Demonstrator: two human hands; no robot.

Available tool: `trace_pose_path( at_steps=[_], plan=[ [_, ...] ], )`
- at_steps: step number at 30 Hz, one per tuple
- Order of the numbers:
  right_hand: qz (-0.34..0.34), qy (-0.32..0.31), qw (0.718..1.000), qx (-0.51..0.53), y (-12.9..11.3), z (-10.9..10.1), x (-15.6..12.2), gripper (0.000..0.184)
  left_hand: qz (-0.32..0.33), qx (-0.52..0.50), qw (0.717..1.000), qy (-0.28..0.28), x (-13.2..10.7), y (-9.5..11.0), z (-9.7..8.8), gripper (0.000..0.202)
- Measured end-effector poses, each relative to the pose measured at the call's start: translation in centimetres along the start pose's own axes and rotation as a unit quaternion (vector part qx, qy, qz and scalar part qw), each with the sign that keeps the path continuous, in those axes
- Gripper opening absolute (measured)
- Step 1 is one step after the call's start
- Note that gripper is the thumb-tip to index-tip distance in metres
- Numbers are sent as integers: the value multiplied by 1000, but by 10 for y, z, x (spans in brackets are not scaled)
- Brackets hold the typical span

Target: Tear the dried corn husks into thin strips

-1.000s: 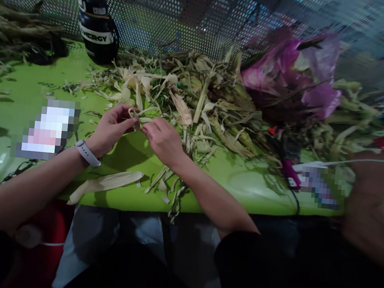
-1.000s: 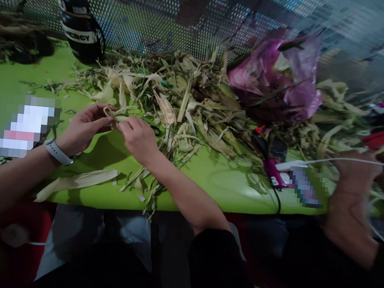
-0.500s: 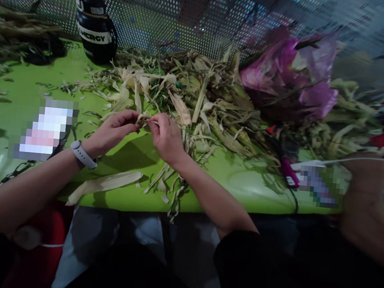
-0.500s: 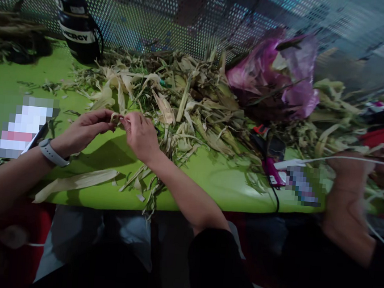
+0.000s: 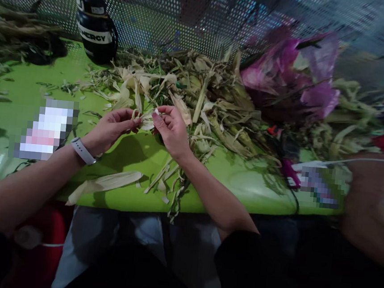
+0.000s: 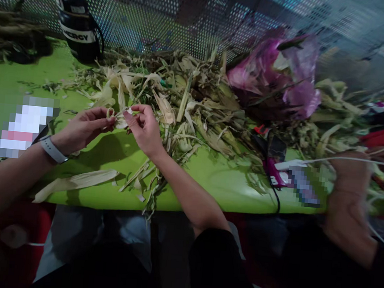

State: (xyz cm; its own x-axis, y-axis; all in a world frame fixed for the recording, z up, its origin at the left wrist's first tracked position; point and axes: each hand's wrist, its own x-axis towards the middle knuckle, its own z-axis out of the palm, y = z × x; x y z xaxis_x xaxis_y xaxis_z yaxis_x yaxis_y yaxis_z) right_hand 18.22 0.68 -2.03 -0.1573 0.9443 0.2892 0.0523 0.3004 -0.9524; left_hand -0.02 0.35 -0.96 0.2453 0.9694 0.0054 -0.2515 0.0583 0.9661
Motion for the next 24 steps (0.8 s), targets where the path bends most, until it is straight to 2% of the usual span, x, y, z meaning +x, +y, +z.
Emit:
trace_pose_path(
  at_steps=[5,9,13,16,19,22,24],
  plan=[
    [-47,-14,999,12,-5,-2,-1,44,-29,-59,998,7,2,1,-2,23],
    [-107,14,993,-45,-1,-4,1,28,-45,-71,996,-1,2,1,-2,24],
    [-227,71,958,-163,3,-9,-1,19,-71,-94,993,19,3,0,-3,22],
    [-276,61,931,-231,2,-10,-5,19,-90,-87,992,17,3,-1,-2,19],
    [-237,38,947,-212,0,-8,-7,21,-80,-43,996,-7,1,-1,-1,20],
    [-121,34,984,-122,-1,-5,-5,28,-54,7,998,-21,0,-2,-1,27],
    [-60,28,996,-59,-1,-4,-2,33,-37,49,998,-35,-1,-2,-2,31]
  ],
)
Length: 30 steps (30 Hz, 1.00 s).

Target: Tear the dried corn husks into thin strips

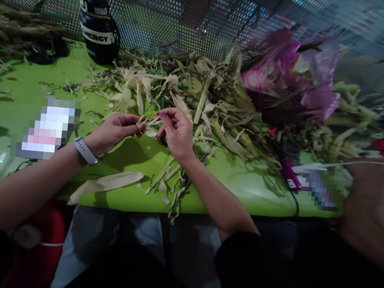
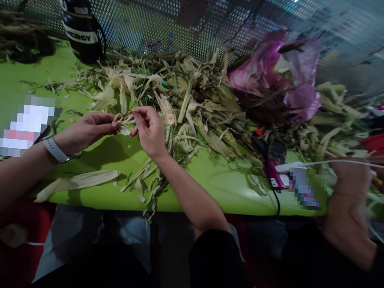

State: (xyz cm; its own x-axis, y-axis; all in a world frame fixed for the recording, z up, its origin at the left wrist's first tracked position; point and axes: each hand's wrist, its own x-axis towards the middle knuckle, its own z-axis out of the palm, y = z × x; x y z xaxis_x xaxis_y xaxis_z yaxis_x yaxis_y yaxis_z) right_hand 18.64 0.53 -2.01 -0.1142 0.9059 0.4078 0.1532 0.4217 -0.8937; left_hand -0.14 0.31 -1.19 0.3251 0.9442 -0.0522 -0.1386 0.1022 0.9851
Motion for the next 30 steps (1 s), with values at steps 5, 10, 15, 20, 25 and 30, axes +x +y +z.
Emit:
trace_pose_path(
  at_steps=[5,10,15,20,25,30],
  plan=[
    [46,-45,996,57,-2,2,2,38,19,50,998,-14,0,-3,-1,36],
    [61,-48,994,82,-4,4,0,46,65,47,997,8,1,-7,1,40],
    [88,-84,989,88,1,4,1,48,126,106,986,29,3,-11,0,42],
    [102,-82,987,97,1,3,3,50,175,218,960,26,1,-13,-1,36],
    [132,-70,982,113,-1,4,3,58,168,212,962,33,-2,-11,1,36],
    [131,-38,984,111,4,5,3,58,183,219,957,50,-2,-10,2,31]
  ],
)
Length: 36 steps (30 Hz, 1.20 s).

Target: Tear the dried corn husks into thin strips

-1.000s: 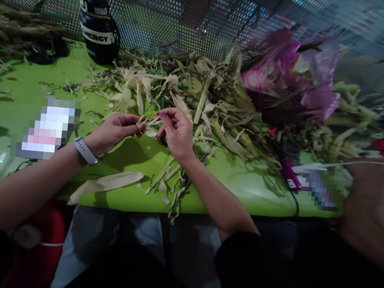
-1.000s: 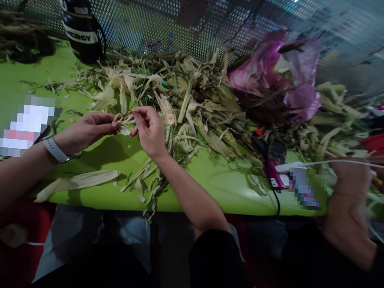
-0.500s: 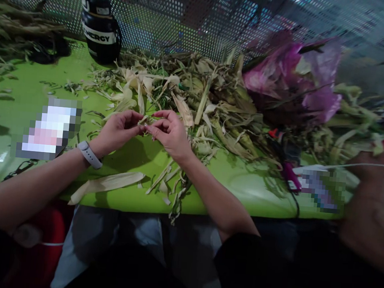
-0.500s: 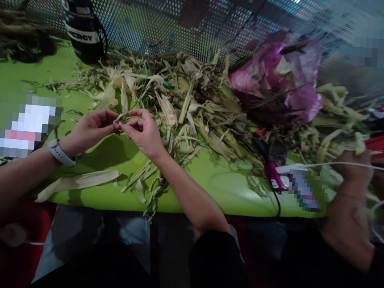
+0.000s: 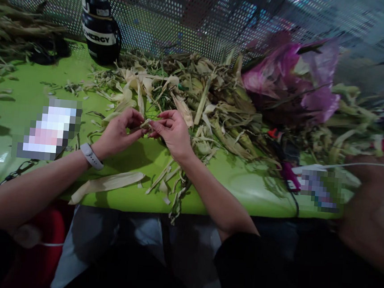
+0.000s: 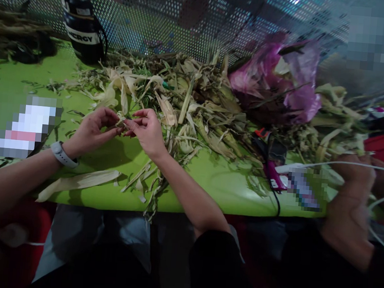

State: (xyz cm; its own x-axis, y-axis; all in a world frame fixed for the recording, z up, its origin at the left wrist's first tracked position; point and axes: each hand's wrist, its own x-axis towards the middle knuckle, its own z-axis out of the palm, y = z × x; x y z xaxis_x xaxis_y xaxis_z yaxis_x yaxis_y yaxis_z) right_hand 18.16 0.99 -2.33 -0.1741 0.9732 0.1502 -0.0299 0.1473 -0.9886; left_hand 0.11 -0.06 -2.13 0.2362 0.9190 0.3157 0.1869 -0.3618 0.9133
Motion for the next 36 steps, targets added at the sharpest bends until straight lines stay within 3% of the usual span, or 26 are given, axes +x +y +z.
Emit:
trace_pose_path(
  at_steps=[9,13,17,24,32,36],
  plan=[
    [13,37,999,2,-1,4,0,53,60,134,989,-31,-3,-2,0,17],
    [20,11,1000,-14,2,0,1,41,88,160,982,-52,-2,-2,-2,14],
    [35,-15,999,19,2,-3,2,34,73,140,987,-32,0,-2,-4,18],
    [-34,-32,999,-21,4,-5,3,43,23,90,995,20,2,2,-4,27],
    [-52,6,998,-37,6,-3,3,40,54,94,994,-13,0,1,-3,23],
    [-3,3,1000,10,-2,-2,1,31,56,91,993,-53,1,6,-5,23]
  ],
)
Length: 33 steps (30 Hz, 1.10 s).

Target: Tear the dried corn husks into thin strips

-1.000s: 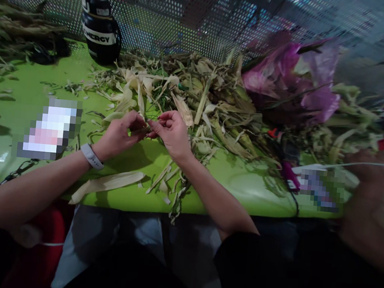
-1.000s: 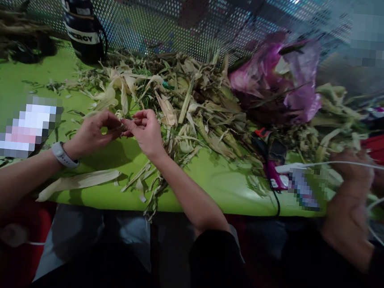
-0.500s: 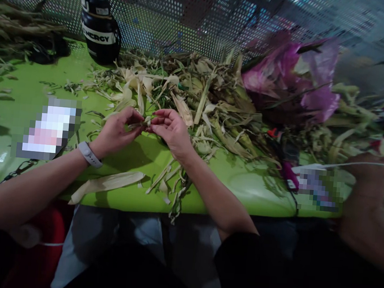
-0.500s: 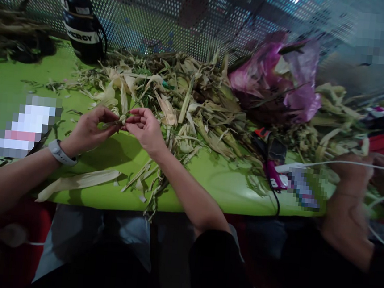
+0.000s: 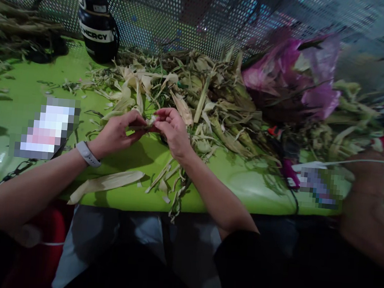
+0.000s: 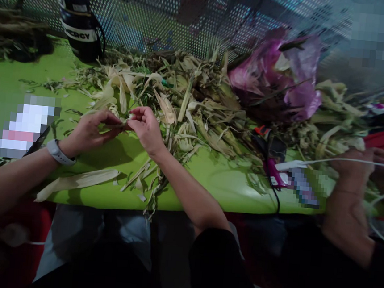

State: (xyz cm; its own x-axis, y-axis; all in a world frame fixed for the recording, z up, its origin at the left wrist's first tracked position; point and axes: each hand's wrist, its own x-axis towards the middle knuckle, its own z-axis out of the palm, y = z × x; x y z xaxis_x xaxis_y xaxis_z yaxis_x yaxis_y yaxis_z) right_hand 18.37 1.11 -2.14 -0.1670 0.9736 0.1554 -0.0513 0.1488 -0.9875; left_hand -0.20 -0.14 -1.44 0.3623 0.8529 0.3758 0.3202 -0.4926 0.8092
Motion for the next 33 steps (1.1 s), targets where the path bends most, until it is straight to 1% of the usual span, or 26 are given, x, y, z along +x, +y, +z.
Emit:
trace_pose_path(
  at_steps=[2,4,10,13,15,18,21,25,30,31,33],
  plan=[
    [38,-16,999,22,-3,-1,0,30,-1,5,1000,-20,0,2,-1,23],
    [55,-38,997,24,-5,-2,0,31,-5,1,999,-32,0,1,0,24],
    [45,-71,996,-13,-8,-4,1,32,-3,-33,999,-27,0,-3,1,31],
    [42,-79,996,-23,-10,-5,1,34,-23,-34,999,-36,1,-1,-2,37],
    [22,-71,995,-63,-12,-6,1,34,-59,-45,995,-59,2,1,-3,36],
    [-20,-50,987,-149,-14,-8,0,33,-115,-82,982,-127,4,3,-5,24],
    [-36,-56,982,-179,-12,-9,0,33,-147,-128,967,-166,4,3,-5,20],
    [-69,-55,975,-204,-6,-6,0,33,-157,-165,951,-209,5,7,-6,17],
    [-132,-32,960,-243,-7,-2,-3,34,-150,-142,943,-259,5,12,-10,23],
    [-147,-27,956,-252,-9,-2,-4,34,-153,-143,942,-264,4,11,-10,23],
    [-172,-19,948,-268,-11,-1,-6,35,-158,-165,941,-252,3,8,-9,20]
  ],
)
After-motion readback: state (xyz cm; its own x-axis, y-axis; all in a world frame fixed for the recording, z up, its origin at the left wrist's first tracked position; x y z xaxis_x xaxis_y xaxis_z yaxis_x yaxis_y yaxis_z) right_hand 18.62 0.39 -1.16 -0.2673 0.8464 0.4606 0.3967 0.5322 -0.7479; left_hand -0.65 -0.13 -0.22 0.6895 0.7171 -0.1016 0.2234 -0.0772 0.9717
